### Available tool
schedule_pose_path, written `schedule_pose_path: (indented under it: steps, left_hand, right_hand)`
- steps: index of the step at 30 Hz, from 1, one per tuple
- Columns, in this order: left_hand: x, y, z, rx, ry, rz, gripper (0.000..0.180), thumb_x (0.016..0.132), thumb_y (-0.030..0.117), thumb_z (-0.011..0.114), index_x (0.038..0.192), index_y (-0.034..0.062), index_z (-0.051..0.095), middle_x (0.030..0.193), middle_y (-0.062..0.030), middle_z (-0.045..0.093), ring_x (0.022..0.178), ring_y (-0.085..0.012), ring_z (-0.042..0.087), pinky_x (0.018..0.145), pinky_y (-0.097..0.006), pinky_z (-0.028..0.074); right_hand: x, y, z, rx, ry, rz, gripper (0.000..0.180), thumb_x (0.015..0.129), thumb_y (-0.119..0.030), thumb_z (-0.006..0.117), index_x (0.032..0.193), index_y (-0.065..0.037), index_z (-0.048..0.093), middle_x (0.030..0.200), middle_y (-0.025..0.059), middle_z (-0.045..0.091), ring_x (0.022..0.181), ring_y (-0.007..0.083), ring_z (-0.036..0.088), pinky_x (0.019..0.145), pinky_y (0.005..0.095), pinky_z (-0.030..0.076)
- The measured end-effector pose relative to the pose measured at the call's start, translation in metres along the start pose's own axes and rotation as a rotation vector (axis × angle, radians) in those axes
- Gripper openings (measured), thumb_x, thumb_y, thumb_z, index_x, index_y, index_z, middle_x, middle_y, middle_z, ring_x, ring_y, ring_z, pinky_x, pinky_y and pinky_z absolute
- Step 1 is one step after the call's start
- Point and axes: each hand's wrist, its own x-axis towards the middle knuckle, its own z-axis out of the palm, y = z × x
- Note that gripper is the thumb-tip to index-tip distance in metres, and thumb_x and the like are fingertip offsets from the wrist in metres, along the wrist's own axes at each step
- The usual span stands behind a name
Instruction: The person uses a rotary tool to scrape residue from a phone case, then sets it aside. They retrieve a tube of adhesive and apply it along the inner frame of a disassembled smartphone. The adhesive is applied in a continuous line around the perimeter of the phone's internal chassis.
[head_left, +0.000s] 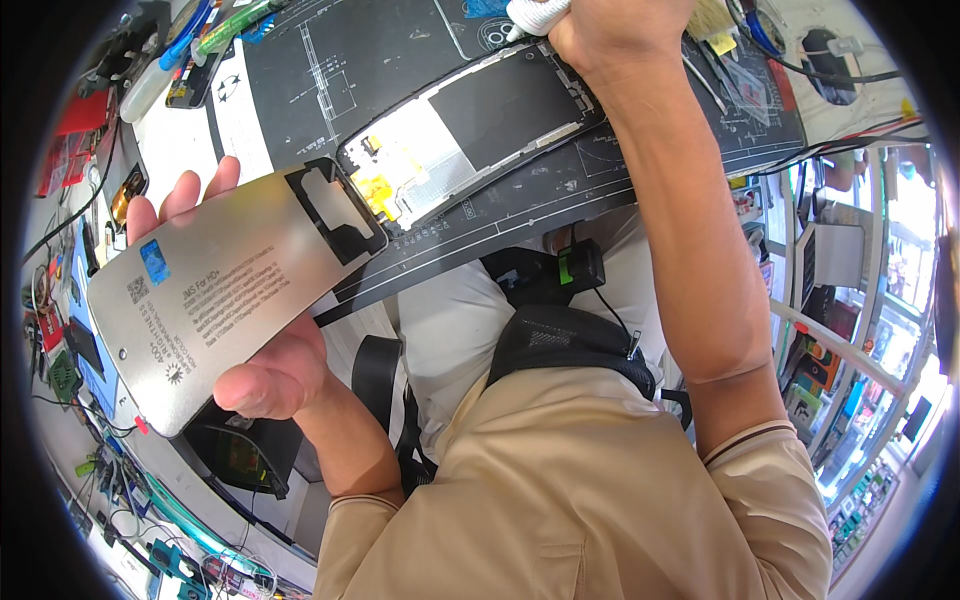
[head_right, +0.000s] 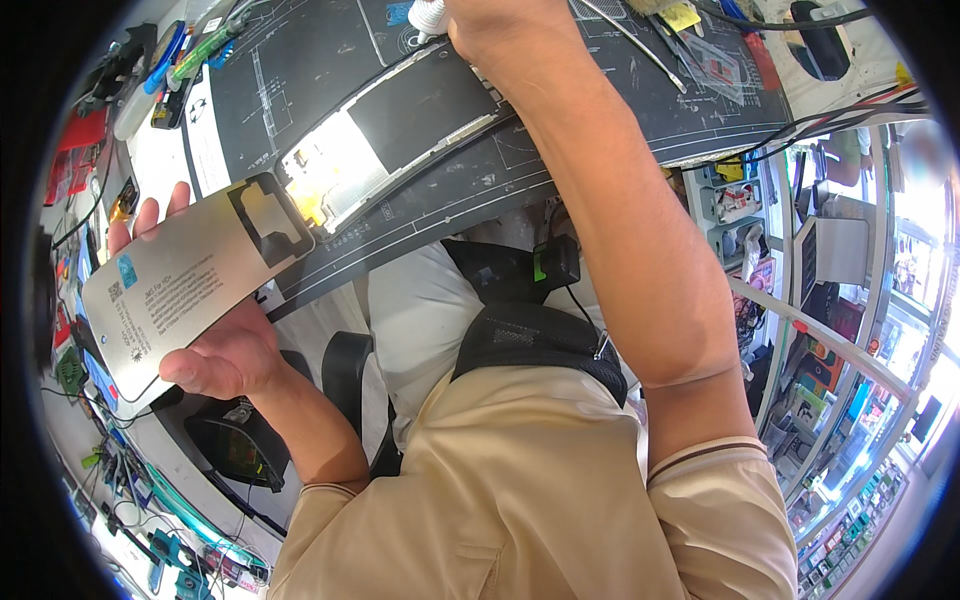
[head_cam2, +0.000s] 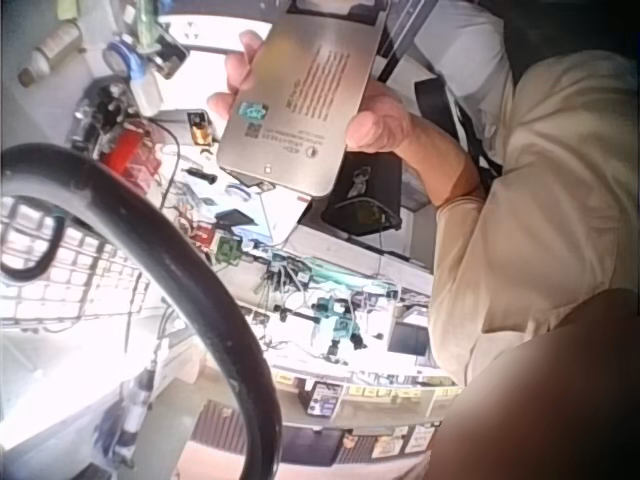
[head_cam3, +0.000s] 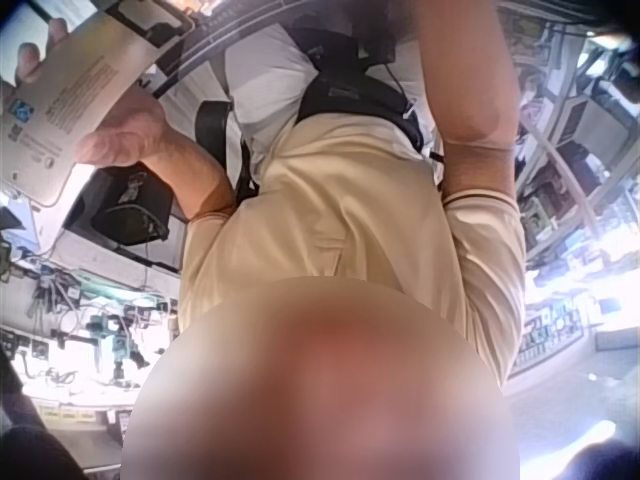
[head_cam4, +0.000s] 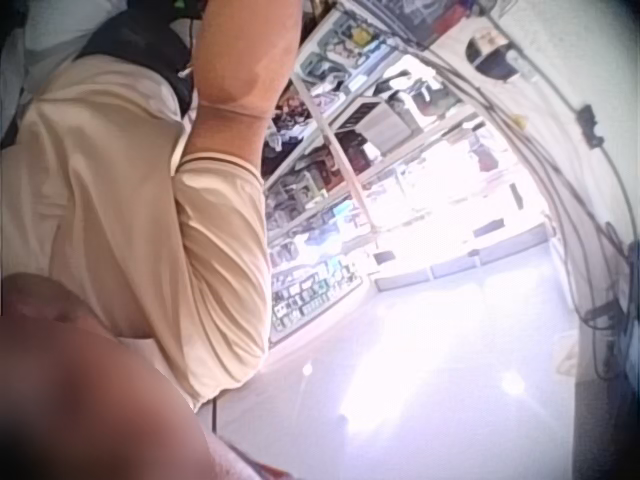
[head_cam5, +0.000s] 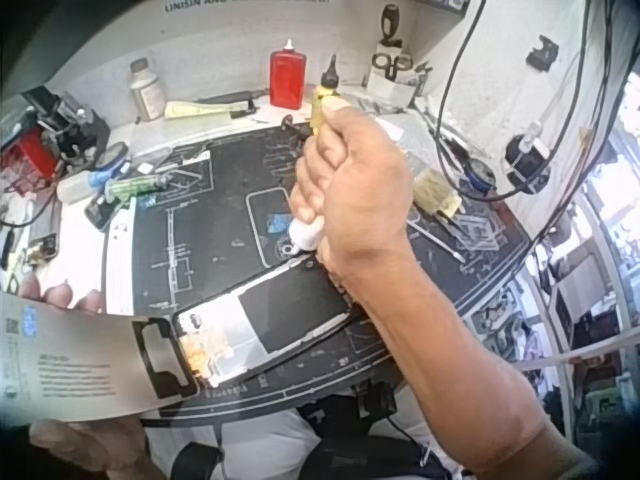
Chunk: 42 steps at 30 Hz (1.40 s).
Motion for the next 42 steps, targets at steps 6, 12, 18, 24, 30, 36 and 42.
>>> schedule_pose_path:
  steps: [6,12,18,24,30,36,42]
  left_hand:
    - [0.000,0.000,0.000,0.012,0.021,-0.013,0.122,0.076,0.085,0.061,0.154,-0.0017,0.027,0.142,-0.0254,0.051,0.133,-0.0466,0.054,0.115,-0.058,0.043]
    - [0.000,0.001,0.000,0.011,0.035,-0.032,0.123,0.074,0.086,0.063,0.154,-0.0012,0.027,0.144,-0.0253,0.051,0.134,-0.0469,0.054,0.113,-0.057,0.046]
    - [0.000,0.001,0.000,0.001,0.035,-0.028,0.123,0.074,0.085,0.064,0.154,-0.0013,0.026,0.144,-0.0259,0.051,0.133,-0.0471,0.054,0.113,-0.057,0.045]
    - [0.000,0.001,-0.002,0.003,0.028,-0.029,0.124,0.075,0.084,0.064,0.155,-0.0022,0.025,0.144,-0.0266,0.051,0.134,-0.0475,0.054,0.112,-0.057,0.046]
    - [0.000,0.001,-0.002,0.006,0.024,-0.017,0.124,0.075,0.084,0.063,0.155,-0.0024,0.025,0.144,-0.0267,0.051,0.133,-0.0470,0.055,0.111,-0.057,0.047]
    - [0.000,0.002,-0.001,-0.019,0.017,-0.023,0.129,0.074,0.084,0.068,0.156,-0.0035,0.023,0.144,-0.0263,0.051,0.132,-0.0464,0.055,0.109,-0.055,0.050]
    - [0.000,0.001,0.000,0.013,0.043,-0.025,0.126,0.073,0.085,0.064,0.155,-0.0018,0.026,0.143,-0.0260,0.052,0.132,-0.0471,0.056,0.112,-0.057,0.046]
  right_hand:
    - [0.003,-0.001,-0.004,0.029,0.001,-0.004,0.039,0.106,-0.026,0.042,0.067,-0.017,0.038,0.052,-0.0014,0.035,0.042,0.0127,0.035,0.040,0.0297,0.034]
    - [0.004,-0.003,-0.009,0.009,0.022,-0.009,0.039,0.105,-0.025,0.042,0.067,-0.017,0.037,0.052,-0.0017,0.035,0.041,0.0124,0.035,0.040,0.0295,0.034]
    - [0.008,-0.007,-0.015,0.146,-0.023,0.058,0.041,0.106,-0.024,0.040,0.066,-0.018,0.036,0.052,-0.0023,0.033,0.041,0.0117,0.034,0.039,0.0288,0.034]
    - [0.007,-0.009,-0.017,0.001,0.021,-0.029,0.042,0.108,-0.025,0.039,0.067,-0.018,0.036,0.052,-0.0025,0.032,0.041,0.0117,0.033,0.039,0.0284,0.033]
    - [0.007,-0.013,-0.021,-0.013,0.036,-0.032,0.042,0.107,-0.026,0.039,0.067,-0.018,0.036,0.052,-0.0026,0.032,0.041,0.0116,0.032,0.039,0.0281,0.033]
    - [0.006,-0.014,-0.024,0.018,0.048,-0.024,0.042,0.107,-0.026,0.039,0.067,-0.018,0.036,0.052,-0.0027,0.032,0.041,0.0112,0.032,0.039,0.0279,0.033]
    - [0.009,-0.016,-0.030,0.494,-0.030,0.184,0.042,0.107,-0.026,0.040,0.066,-0.018,0.036,0.052,-0.0033,0.033,0.041,0.0104,0.033,0.038,0.0267,0.033]
